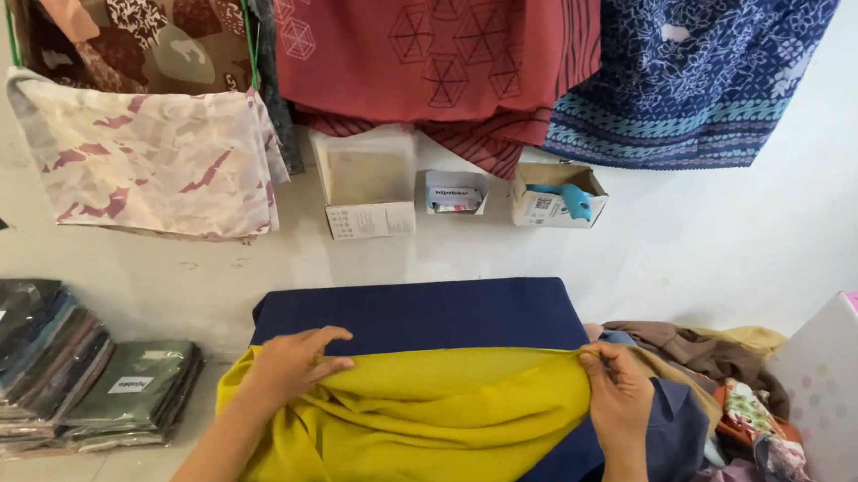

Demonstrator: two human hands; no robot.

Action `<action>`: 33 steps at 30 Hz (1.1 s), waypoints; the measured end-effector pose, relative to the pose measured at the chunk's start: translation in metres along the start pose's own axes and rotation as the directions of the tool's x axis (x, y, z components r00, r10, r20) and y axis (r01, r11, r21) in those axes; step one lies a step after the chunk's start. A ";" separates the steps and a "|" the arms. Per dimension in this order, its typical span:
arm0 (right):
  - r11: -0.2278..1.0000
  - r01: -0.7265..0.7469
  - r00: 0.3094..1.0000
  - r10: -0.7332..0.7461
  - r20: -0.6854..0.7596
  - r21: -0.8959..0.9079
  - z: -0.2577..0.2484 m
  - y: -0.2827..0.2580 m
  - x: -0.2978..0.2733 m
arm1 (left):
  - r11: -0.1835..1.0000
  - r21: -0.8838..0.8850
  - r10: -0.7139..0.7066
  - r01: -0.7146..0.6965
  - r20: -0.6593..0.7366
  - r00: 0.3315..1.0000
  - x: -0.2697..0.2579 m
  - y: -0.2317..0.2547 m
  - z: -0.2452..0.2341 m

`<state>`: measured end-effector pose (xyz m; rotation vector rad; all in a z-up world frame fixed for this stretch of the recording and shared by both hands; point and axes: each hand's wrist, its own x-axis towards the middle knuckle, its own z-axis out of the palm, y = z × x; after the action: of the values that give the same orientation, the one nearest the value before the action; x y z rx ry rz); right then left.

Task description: The person is cleaning a yellow scarf with a lint roller and then folding it on a blue mat.

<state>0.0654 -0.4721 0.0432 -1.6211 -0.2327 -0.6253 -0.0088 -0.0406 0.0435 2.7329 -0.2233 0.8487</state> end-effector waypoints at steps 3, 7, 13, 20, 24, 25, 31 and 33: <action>1.000 -0.009 1.000 0.010 -0.028 0.007 -0.007 -0.005 0.002 | 0.981 0.174 0.113 -0.085 -0.159 0.981 -0.002 0.001 -0.022; 0.999 0.049 0.998 -0.049 -0.040 0.007 -0.015 0.002 0.002 | 0.914 0.382 0.220 -0.138 -0.180 0.959 -0.017 -0.012 -0.030; 0.992 0.116 0.960 -0.122 -0.251 -0.041 -0.051 0.004 0.005 | 0.781 0.621 0.171 -0.070 -0.104 0.980 -0.041 -0.027 -0.067; 0.958 0.140 0.952 -0.200 -0.233 -0.251 -0.063 0.044 0.029 | 0.938 0.324 -0.243 0.126 0.350 0.905 -0.041 -0.014 -0.145; 0.894 0.084 0.973 -0.168 -0.156 -0.440 -0.071 0.054 0.052 | 0.732 0.439 0.351 -0.521 0.412 0.841 -0.044 0.006 -0.182; 0.894 0.079 0.969 -0.172 -0.175 -0.440 -0.073 0.049 0.062 | 0.721 0.440 0.368 -0.535 0.411 0.834 -0.043 0.012 -0.193; 0.726 0.394 0.855 -0.515 -0.065 -0.564 -0.098 -0.048 0.120 | 0.688 0.463 0.301 -0.559 0.519 0.800 -0.029 0.032 -0.259; 0.637 0.501 0.785 -0.620 -0.002 -0.586 -0.108 -0.105 0.128 | 0.666 0.543 0.352 -0.511 0.374 0.858 -0.030 0.042 -0.290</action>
<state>0.0919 -0.5860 0.2027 -2.0375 -0.4486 -1.4588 -0.1972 0.0085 0.2647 3.5046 -0.8177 0.8048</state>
